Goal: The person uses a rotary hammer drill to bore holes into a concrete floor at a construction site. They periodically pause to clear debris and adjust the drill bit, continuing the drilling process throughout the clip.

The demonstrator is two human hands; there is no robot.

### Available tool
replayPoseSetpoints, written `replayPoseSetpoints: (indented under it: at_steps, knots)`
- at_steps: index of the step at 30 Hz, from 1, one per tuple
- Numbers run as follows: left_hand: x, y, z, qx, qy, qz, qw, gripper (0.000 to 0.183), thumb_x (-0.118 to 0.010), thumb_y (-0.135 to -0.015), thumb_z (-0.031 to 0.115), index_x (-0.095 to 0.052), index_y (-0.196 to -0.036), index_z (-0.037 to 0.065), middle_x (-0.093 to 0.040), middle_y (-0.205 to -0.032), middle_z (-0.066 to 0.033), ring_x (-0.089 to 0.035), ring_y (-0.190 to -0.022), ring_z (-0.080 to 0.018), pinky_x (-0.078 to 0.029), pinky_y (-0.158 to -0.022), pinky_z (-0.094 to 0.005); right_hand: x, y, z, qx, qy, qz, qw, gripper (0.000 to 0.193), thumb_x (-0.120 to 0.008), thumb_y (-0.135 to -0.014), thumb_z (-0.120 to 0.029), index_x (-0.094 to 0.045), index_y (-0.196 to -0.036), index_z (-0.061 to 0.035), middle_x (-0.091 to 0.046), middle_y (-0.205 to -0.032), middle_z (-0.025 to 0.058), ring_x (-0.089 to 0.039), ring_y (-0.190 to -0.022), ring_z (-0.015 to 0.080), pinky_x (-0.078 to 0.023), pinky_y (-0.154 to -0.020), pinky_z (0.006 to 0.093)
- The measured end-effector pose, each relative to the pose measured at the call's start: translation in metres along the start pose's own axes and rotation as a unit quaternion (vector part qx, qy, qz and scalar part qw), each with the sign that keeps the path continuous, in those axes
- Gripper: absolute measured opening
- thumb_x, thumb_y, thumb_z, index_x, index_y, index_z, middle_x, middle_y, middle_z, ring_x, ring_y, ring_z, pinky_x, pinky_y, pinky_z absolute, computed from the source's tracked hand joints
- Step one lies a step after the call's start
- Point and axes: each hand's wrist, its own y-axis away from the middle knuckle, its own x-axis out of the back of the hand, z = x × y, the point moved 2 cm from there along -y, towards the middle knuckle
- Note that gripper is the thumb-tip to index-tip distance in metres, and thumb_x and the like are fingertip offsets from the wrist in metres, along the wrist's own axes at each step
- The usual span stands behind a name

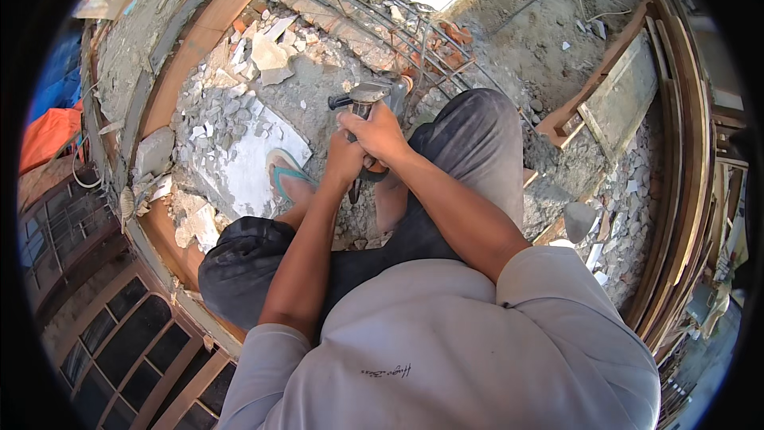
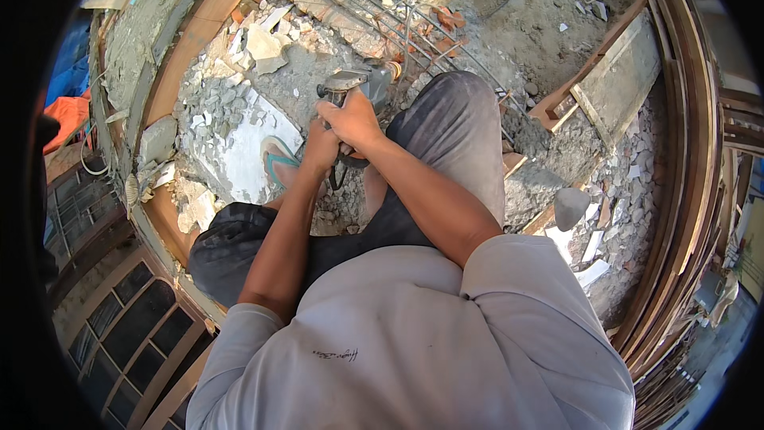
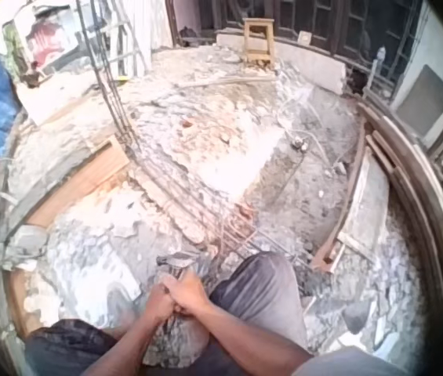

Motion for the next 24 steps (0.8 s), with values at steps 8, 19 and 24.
replayPoseSetpoints:
  at_steps: [8, 19, 24]
  knots:
    - [0.014, 0.066, 0.016, 0.009, 0.131, -0.012, 0.991, 0.036, -0.066, -0.084, 0.003, -0.060, -0.119, -0.006, -0.066, -0.076, -0.0098, -0.063, -0.064, -0.0184, -0.050, -0.061, -0.0318, -0.010, 0.044, -0.037, 0.029, 0.065, -0.047, 0.996, 0.081, -0.074, -0.102, -0.065, -0.064, -0.111, 0.0147, -0.078, -0.094, 0.0250, -0.078, -0.080, 0.0286, -0.061, -0.068, 0.0422]
    - [-0.001, 0.041, 0.027, 0.039, 0.104, 0.029, 0.993, 0.066, -0.065, -0.090, 0.002, -0.045, -0.150, -0.017, -0.066, -0.077, -0.0099, -0.063, -0.063, -0.0195, -0.049, -0.059, -0.0321, -0.001, 0.032, -0.045, -0.054, 0.022, -0.049, 0.997, 0.071, -0.068, -0.108, -0.059, -0.063, -0.129, 0.0086, -0.082, -0.099, 0.0221, -0.079, -0.070, 0.0303, -0.062, -0.060, 0.0425]
    - [-0.010, 0.006, 0.023, 0.061, 0.083, 0.069, 0.992, 0.067, -0.066, -0.091, 0.004, -0.048, -0.153, -0.012, -0.071, -0.087, -0.0116, -0.066, -0.065, -0.0185, -0.050, -0.059, -0.0330, 0.005, -0.001, -0.016, -0.041, 0.093, 0.011, 0.995, 0.062, -0.068, -0.109, -0.054, -0.063, -0.127, 0.0057, -0.081, -0.106, 0.0227, -0.080, -0.092, 0.0351, -0.062, -0.083, 0.0464]
